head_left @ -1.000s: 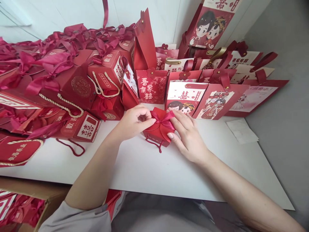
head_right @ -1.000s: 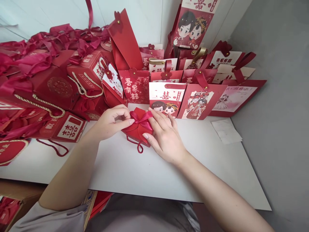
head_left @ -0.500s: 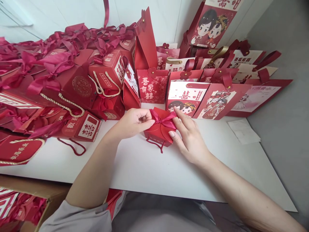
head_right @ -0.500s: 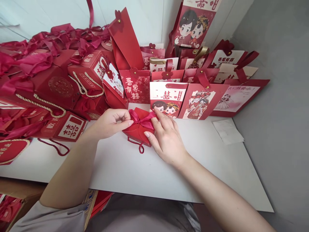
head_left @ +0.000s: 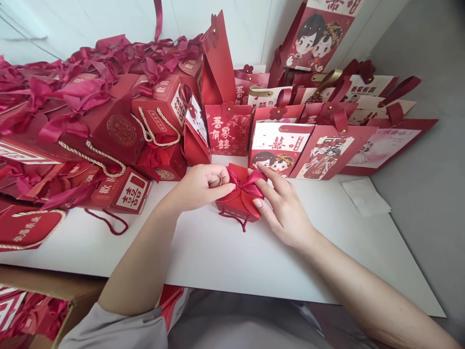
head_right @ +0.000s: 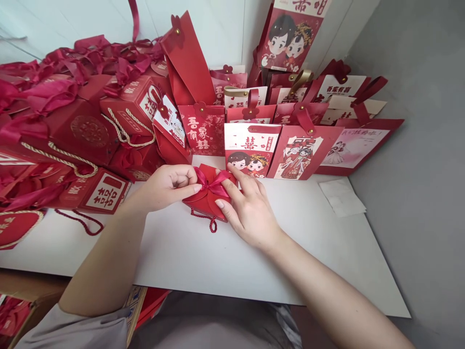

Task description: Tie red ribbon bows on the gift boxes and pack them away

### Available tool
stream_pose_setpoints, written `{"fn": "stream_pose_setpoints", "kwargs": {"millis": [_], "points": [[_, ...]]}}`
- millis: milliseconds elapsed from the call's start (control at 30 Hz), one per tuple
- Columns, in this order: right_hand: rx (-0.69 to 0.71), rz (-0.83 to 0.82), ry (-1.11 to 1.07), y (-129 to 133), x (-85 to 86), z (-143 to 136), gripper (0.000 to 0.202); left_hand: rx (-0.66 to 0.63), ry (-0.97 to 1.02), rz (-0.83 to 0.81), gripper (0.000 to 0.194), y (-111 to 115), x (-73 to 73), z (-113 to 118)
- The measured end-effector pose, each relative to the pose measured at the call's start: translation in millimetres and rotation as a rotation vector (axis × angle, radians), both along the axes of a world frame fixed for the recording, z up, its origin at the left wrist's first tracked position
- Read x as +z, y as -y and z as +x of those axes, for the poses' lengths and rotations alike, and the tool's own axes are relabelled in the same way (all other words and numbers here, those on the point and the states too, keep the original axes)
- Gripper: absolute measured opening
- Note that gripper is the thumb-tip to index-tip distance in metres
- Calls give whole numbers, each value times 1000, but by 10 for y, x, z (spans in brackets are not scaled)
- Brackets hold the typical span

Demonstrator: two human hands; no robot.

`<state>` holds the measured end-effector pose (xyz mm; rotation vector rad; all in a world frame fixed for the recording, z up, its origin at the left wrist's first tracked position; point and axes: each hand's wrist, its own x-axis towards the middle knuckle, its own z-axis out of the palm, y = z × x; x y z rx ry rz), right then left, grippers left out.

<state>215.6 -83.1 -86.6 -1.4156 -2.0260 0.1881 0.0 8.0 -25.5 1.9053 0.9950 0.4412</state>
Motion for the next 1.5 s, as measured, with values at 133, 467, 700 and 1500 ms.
{"fn": "stream_pose_setpoints", "kwargs": {"millis": [133, 467, 700, 1500], "points": [[-3, -31, 4, 8, 28, -8, 51, -10, 7, -31, 17, 9, 10, 12], [-35, 1, 35, 13, 11, -33, 56, 57, 12, -128, 17, 6, 47, 21], [-61, 36, 80, 22, 8, -55, 52, 36, -19, -178, 14, 35, 89, 23], [-47, -27, 19, 12, 8, -55, 53, 111, -19, 91, 16, 134, 56, 50]]}}
